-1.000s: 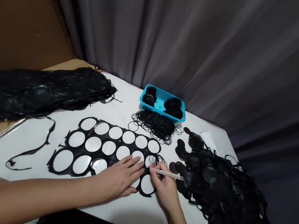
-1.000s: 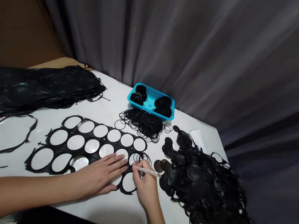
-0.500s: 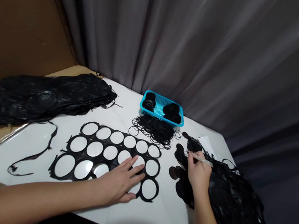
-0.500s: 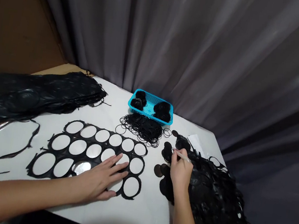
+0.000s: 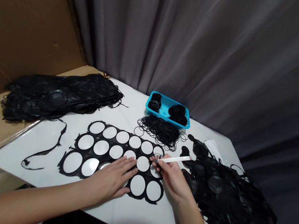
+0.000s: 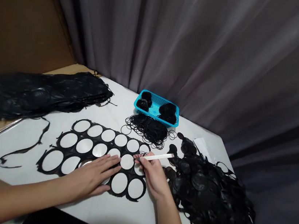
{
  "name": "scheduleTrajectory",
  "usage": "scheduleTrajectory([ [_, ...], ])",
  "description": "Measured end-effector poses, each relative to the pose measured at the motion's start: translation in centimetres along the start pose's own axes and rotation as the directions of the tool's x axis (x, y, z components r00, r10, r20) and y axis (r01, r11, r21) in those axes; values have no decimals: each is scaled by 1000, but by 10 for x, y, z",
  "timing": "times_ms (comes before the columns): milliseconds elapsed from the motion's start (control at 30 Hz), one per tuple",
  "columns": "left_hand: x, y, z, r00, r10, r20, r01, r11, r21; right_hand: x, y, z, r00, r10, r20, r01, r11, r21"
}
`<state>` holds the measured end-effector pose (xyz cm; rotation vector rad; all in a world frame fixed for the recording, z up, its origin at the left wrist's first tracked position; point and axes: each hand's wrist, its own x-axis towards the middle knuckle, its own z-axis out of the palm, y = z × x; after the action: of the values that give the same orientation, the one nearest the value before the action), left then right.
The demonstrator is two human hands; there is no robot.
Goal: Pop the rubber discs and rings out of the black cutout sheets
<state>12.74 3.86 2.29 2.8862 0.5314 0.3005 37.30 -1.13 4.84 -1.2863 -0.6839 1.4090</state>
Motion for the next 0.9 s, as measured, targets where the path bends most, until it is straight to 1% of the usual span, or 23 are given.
scheduleTrajectory([
  [67,-1,-1,3,1000,4,-21,-4,1000,-12,-6,6,9,998,-42,56,49,989,-136],
  [100,-2,-1,4,999,7,-35,-8,1000,-21,-8,9,12,995,-68,75,83,970,-228],
  [200,-3,-2,7,999,14,-52,-16,999,-41,-14,17,21,985,-132,108,168,858,-485],
  [267,-3,-2,7,999,14,-41,-15,999,-44,-16,21,23,979,-165,120,204,792,-575],
  [400,-2,0,4,1000,3,-15,-4,999,-34,-17,26,24,965,-216,145,259,726,-637],
  [533,-1,1,1,1000,2,13,-2,1000,-22,-16,29,24,960,-234,156,278,715,-641],
  [633,-1,1,1,1000,2,14,-1,1000,-19,-15,29,24,955,-246,164,293,710,-641],
  [733,-2,1,4,1000,1,-2,-1,1000,-27,-16,31,23,940,-286,187,335,665,-668],
  [800,-3,1,7,1000,-4,-14,3,999,-48,-19,37,24,910,-331,248,404,579,-709],
  [833,-3,0,9,1000,-9,-19,8,998,-61,-21,41,25,885,-360,294,451,507,-734],
  [900,-4,0,12,999,-22,-25,20,996,-83,-24,48,25,823,-414,389,533,327,-780],
])
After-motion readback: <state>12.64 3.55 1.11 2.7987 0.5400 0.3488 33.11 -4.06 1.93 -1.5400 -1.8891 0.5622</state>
